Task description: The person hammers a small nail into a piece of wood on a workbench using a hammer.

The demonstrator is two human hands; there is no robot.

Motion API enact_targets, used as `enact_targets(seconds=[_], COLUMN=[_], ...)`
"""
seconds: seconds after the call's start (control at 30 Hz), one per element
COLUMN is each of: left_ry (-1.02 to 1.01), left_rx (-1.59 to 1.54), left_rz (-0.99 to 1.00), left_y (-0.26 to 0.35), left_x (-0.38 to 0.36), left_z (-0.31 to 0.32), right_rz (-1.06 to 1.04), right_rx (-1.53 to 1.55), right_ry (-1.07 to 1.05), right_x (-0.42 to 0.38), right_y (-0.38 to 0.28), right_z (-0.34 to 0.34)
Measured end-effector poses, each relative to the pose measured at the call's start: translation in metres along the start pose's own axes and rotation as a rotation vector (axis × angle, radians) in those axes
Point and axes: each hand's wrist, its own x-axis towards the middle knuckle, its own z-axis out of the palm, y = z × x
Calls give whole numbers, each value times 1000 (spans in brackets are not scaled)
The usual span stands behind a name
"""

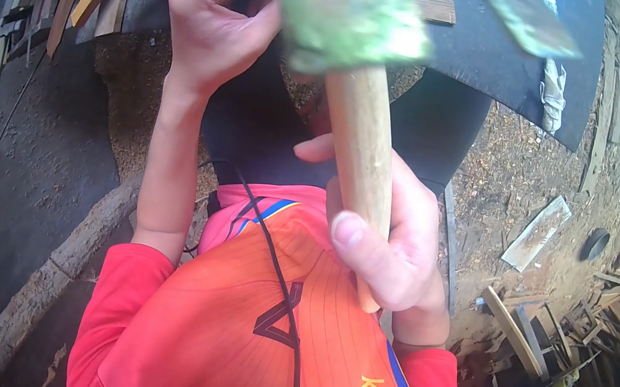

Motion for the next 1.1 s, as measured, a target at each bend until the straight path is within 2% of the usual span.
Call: enact_targets(seconds=[0.1,0.17,0.27,0.37,0.43,0.53,0.6,0.77,0.97,1.1], left_ry=[18,2,-5,1,-5,-23,-23,-24,-115,-112], left_rx=[-12,-33,-23,-11,-35,-13,3,0,43,45], left_rz=[20,11,-4,-17,-13,-31,-31,-23,94,50], left_y=[1,0,0,-1,-1,2,4,1,-7,-1], left_x=[2,2,1,0,1,2,2,2,4,4], left_z=[3,1,1,1,2,0,-1,0,-4,-6], right_rz=[118,23,7,108,15,-12,103,-66,-12,7], right_rx=[-7,-6,-15,-52,-20,8,-40,-20,4,11], right_ry=[69,63,53,96,-33,-113,-31,-3,24,1], right_x=[9,3,-1,9,1,1,2,2,15,17], right_y=[-12,-8,-4,-13,-10,-5,-13,7,13,17], right_z=[5,5,3,6,-3,-10,-7,-14,-26,-28])
